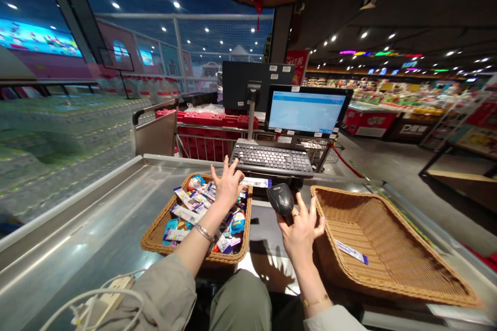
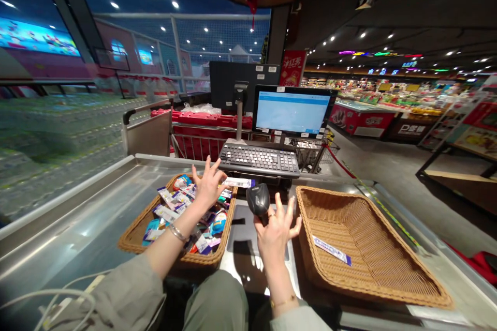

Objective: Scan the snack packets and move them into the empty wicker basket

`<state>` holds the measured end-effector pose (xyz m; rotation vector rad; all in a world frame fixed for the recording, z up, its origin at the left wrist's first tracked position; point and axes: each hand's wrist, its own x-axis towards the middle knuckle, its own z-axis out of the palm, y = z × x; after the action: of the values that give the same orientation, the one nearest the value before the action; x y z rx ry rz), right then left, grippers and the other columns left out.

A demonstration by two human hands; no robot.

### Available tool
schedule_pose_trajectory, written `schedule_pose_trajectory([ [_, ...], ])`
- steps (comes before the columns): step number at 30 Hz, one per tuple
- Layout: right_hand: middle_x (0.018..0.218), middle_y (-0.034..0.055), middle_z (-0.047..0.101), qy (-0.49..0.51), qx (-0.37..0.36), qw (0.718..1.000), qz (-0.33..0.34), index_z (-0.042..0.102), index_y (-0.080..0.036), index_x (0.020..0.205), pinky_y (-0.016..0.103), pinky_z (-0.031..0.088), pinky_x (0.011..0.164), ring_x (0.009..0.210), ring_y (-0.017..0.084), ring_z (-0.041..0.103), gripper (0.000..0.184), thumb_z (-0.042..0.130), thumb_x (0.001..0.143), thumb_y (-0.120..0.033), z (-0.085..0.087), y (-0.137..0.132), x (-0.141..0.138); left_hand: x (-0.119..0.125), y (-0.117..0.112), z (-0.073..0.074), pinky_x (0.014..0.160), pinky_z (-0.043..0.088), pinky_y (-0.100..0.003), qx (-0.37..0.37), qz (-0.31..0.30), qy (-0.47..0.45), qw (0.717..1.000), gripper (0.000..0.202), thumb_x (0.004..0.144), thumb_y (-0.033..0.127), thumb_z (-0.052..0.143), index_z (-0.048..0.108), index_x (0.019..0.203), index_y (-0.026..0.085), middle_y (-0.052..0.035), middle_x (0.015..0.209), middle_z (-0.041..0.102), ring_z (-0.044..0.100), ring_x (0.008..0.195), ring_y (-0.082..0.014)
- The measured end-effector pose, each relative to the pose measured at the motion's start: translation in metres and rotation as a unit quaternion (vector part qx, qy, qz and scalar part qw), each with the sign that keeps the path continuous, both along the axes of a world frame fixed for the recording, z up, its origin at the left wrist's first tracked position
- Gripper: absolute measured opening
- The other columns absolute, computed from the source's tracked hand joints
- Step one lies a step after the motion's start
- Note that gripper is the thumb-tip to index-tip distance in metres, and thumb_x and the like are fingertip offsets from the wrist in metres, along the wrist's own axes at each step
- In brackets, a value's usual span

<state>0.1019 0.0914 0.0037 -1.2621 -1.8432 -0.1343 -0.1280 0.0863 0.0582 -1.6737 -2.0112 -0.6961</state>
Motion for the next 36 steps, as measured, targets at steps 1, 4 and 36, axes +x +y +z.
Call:
schedule_pose_trajectory([
  [1,0.141,0.0125,0.055,-0.004,0.001,1.0,0.004,0.07,-0.021,0.1,0.065,0.015,0.105,0.145,0.037,0.024,0.03,0.049,0.09,-0.038,0.0,0.0,0.0,0.002,0.001,-0.001,0.113,0.002,-0.077,0.002,-0.002,0.002,1.0,0.016,0.08,0.027,0.073,0.063,0.092,0.024,-0.0084,0.156,0.041,0.016,0.151,-0.0363],
  [4,0.141,0.0121,0.055,0.0,0.002,1.0,-0.003,0.07,-0.021,0.101,0.065,0.017,0.105,0.145,0.036,0.024,0.028,0.049,0.089,-0.035,0.0,-0.001,0.0,0.007,0.004,-0.003,0.113,0.001,-0.077,0.009,-0.005,0.004,1.0,0.017,0.08,0.028,0.073,0.062,0.092,0.025,-0.0076,0.155,0.042,0.015,0.151,-0.0357],
  [36,0.145,0.007,0.052,-0.005,-0.033,0.999,0.029,0.07,-0.025,0.107,0.065,0.011,0.109,0.148,0.035,0.019,0.027,0.053,0.088,-0.034,0.004,-0.005,0.004,0.022,0.02,-0.009,0.113,0.001,-0.076,0.049,-0.018,-0.003,0.999,0.019,0.079,0.031,0.075,0.061,0.09,0.025,-0.0058,0.154,0.045,0.02,0.15,-0.035],
])
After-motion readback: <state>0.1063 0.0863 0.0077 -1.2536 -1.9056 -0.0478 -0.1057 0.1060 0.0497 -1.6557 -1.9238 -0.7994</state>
